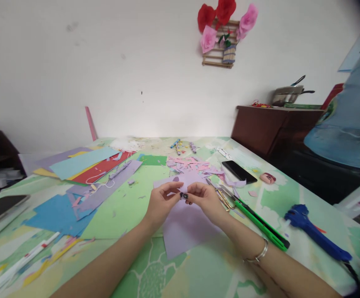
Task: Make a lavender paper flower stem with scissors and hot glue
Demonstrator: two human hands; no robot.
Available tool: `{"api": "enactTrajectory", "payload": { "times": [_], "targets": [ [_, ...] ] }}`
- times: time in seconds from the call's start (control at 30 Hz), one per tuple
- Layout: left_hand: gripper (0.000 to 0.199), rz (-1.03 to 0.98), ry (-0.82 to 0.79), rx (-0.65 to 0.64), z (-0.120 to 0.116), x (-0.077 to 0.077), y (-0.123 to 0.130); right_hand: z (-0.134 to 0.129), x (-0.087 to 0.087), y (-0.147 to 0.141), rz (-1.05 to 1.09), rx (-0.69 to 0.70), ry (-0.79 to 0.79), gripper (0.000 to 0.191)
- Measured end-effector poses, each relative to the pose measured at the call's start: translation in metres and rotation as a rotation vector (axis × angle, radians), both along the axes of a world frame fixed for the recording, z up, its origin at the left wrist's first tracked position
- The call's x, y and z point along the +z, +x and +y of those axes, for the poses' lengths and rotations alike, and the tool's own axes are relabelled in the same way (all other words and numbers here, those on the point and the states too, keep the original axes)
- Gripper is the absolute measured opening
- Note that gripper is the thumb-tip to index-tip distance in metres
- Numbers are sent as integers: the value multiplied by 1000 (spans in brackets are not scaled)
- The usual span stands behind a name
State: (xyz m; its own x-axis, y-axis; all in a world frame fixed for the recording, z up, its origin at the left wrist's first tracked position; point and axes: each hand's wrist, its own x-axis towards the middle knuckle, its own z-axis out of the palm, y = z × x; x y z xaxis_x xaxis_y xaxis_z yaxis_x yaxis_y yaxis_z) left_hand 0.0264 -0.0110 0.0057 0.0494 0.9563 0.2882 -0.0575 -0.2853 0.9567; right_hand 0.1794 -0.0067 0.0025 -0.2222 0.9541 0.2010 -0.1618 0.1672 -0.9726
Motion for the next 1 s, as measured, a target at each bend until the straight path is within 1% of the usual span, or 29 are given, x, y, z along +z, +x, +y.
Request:
{"api": "enactTrajectory", "payload": {
  "times": [0.2,0.3,0.43,0.6,0.83,1.0],
  "targets": [
    [21,-10,-6,28,-1,-1,1,0,-1,-1,-11,11,-4,23],
    [20,-1,-3,35,-1,0,2,-1,-3,-1,-8,47,-5,23],
    [20,-8,-12,13,-1,0,2,-1,-4,-2,0,95,3,25],
    [22,-41,-31,-16,-1,-1,1,-2,-3,-1,-12,70,-1,27],
    [24,-56,-48,15,2,-1,-1,-3,-1,-1,39,57,-11,29],
    [24,-71,-47,25,3,-2,-2,-3,0,-1,36,59,-14,27]
  ]
}}
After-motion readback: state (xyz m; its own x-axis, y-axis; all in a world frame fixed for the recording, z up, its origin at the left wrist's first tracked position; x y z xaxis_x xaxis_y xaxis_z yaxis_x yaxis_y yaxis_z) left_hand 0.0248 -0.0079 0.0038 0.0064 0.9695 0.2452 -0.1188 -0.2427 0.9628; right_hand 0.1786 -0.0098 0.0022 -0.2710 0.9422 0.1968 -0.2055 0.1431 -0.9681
